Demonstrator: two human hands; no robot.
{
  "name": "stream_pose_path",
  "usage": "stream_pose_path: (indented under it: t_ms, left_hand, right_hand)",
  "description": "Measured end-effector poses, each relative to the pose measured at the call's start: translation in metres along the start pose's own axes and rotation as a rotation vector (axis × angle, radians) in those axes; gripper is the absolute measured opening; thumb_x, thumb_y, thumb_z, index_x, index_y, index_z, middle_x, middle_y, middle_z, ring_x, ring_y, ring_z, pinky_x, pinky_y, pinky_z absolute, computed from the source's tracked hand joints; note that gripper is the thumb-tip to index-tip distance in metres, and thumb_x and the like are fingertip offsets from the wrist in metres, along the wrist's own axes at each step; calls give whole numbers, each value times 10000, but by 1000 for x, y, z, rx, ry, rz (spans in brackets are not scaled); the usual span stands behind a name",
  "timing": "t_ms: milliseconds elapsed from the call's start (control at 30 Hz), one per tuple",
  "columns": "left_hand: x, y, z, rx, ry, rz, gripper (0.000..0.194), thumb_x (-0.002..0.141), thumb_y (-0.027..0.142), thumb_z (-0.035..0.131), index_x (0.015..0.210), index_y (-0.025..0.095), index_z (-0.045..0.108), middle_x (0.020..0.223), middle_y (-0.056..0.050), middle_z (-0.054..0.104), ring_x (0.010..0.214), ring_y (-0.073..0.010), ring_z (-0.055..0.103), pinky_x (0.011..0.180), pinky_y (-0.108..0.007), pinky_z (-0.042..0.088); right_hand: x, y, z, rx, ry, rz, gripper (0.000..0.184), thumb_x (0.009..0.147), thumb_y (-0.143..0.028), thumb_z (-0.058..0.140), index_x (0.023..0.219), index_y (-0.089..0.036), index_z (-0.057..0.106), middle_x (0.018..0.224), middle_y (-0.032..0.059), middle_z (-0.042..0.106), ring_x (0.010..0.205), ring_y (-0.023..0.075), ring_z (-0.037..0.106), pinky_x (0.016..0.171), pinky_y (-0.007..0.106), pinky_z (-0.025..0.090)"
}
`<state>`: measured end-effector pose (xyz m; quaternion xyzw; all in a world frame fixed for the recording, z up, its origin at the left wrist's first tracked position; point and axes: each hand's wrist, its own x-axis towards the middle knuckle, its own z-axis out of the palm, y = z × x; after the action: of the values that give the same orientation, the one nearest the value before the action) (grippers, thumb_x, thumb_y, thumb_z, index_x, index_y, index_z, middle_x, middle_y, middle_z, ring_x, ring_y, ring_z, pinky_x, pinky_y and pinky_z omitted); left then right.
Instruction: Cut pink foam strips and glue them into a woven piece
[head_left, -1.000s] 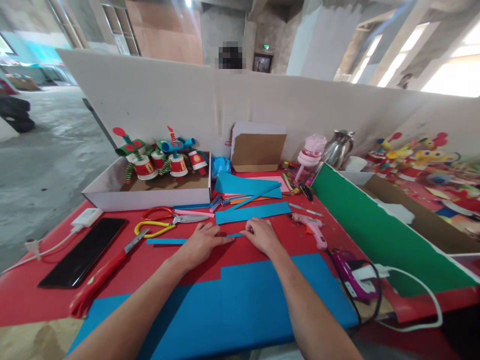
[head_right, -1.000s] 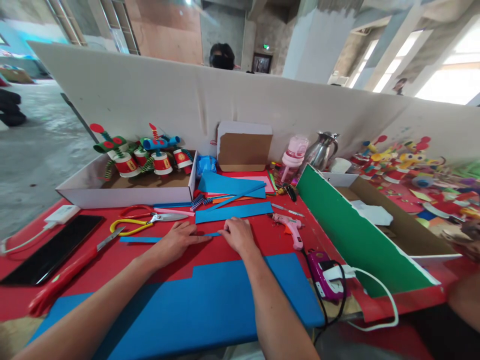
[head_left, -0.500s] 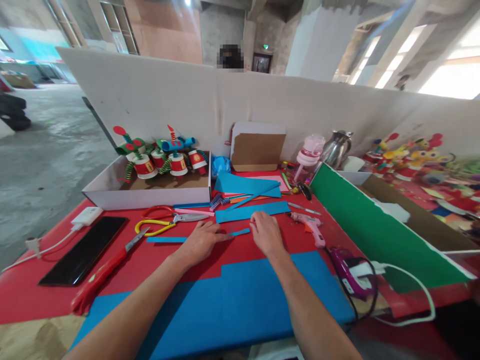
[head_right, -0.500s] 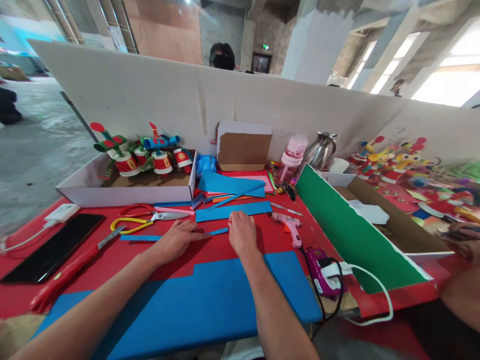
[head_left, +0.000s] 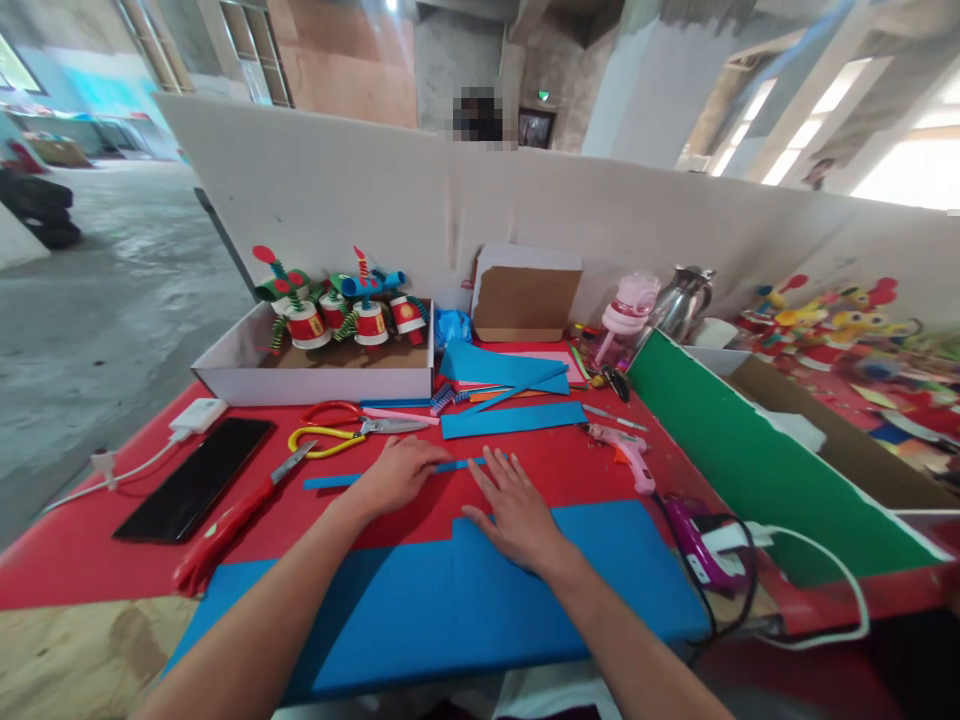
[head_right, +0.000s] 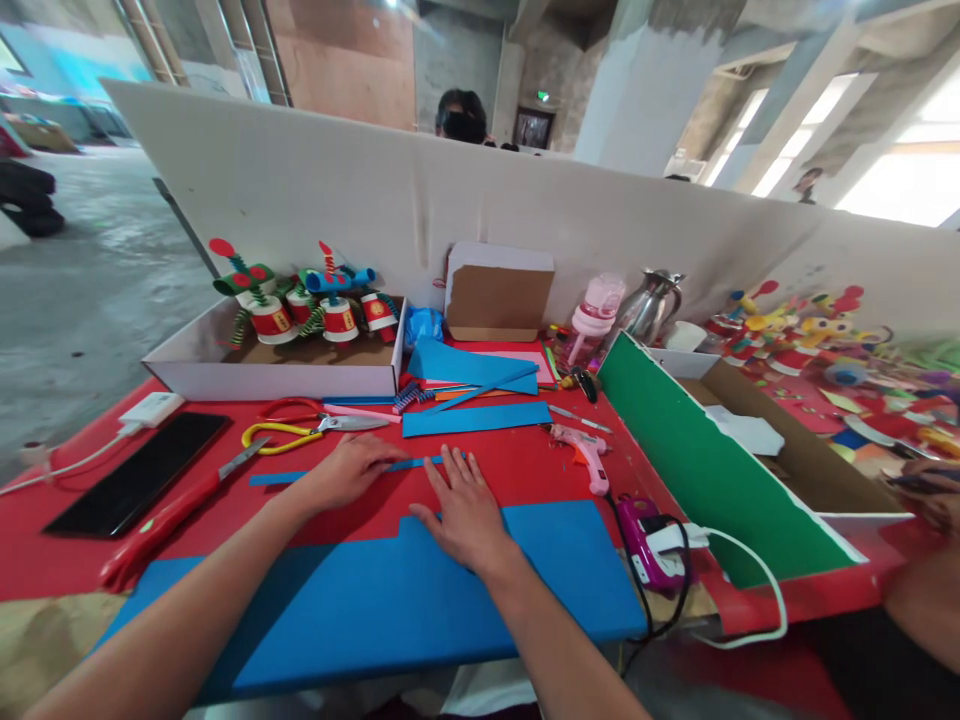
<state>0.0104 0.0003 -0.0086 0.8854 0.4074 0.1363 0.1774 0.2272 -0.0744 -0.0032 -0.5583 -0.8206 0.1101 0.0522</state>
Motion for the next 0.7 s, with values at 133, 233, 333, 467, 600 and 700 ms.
stream_pose_path:
  t_ms: [133,233,333,467,600,700]
  left_hand:
    - [-2,-6,-14,-173,-24,-58,190,827,137,467,951,203,594,868,-29,678,812,-185,609,745,-296,444]
    - [-1,-9,-18,-187,-23,-50,160,796,115,470,893,212,553,822,-11,639,778,-177,582,702,-285,432]
    - [-1,-9,-16,-150,-26,-61,172,784,86,472,875,210,548,852,-16,642,791,-181,579,717,-294,431]
    - [-3,-6,-12,17,-25,-76,194,845,108,472,922,212,616,977,-46,682,951,-226,596,848,-358,424]
    - [-6,-7,-12,111,-65,-1,366,910,124,429,1130,274,681,997,-52,696,1027,-239,589,928,-387,398]
    - [-5,-11,-13,154,-93,54,437,924,120,408,1194,318,689,926,-57,685,980,-230,597,922,-379,402]
  right_hand:
    - [0,-1,-1,0,-21,-5,646,970,-569,395,1515,-229,331,1600,138,212,1493,292,158,1199,531,216]
    - [1,-1,0,5,-12,-5,645,963,-586,397,1517,-262,322,1604,108,212,1494,294,157,1197,539,220]
    - [2,1,1,4,-15,-7,653,962,-596,387,1521,-267,309,1606,100,210,1492,295,167,1198,538,221]
    - [3,0,-1,8,-27,-3,660,962,-597,383,1522,-254,312,1603,118,217,1491,297,171,1198,534,217]
    - [3,-2,-4,17,-50,14,642,953,-600,412,1510,-288,337,1609,107,219,1491,301,164,1198,532,214]
    - [2,-5,-6,27,-47,16,630,943,-599,442,1501,-323,347,1617,82,205,1493,310,152,1199,541,201]
